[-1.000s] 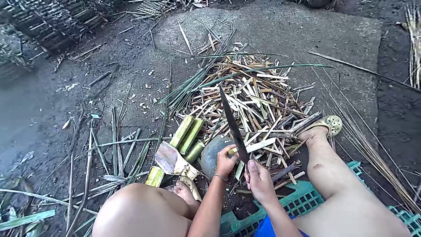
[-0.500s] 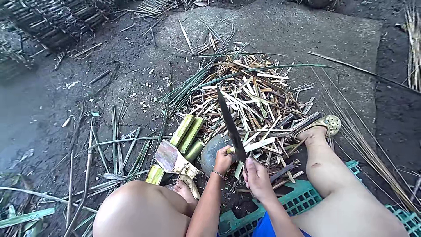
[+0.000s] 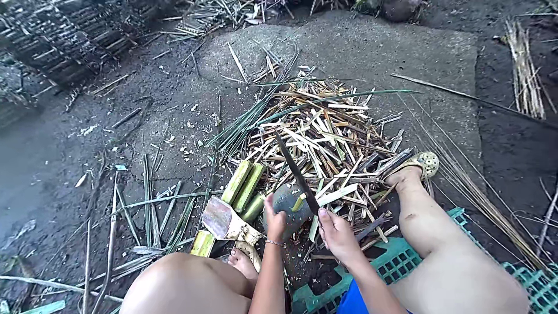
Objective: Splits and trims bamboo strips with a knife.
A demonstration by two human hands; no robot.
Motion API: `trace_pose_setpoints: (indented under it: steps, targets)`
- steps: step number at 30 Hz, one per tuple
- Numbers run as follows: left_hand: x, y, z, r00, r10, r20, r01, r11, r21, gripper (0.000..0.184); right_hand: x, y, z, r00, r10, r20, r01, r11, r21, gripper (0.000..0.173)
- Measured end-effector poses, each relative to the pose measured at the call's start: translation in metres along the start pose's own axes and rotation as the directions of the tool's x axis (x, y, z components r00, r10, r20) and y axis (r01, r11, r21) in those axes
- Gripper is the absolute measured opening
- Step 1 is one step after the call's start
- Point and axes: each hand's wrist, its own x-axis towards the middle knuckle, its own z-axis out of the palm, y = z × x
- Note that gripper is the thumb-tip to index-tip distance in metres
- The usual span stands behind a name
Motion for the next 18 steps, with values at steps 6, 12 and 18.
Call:
trace_pose_setpoints:
  steps: [6,12,18]
  targets:
    - [0.006,0.017,-0.009,0.962,-0.057,-0.267,0.013,0.986,-0.166,0.086,-0.004,0.013,0.013,0.998,0.057,-0.014,-0.058,0.998,-0.031,0.054]
    - [0.007,0.035,-0.009,0.965,0.071,-0.250,-0.126,0.969,-0.212,0.087,0.012,0.004,0.015,0.999,0.047,-0.006,-0.048,0.997,-0.059,0.053]
    - [0.014,0.043,-0.008,0.933,0.277,0.229,-0.262,0.961,-0.093,0.123,0.019,0.057,0.031,0.976,0.211,0.057,-0.200,0.966,-0.163,0.059]
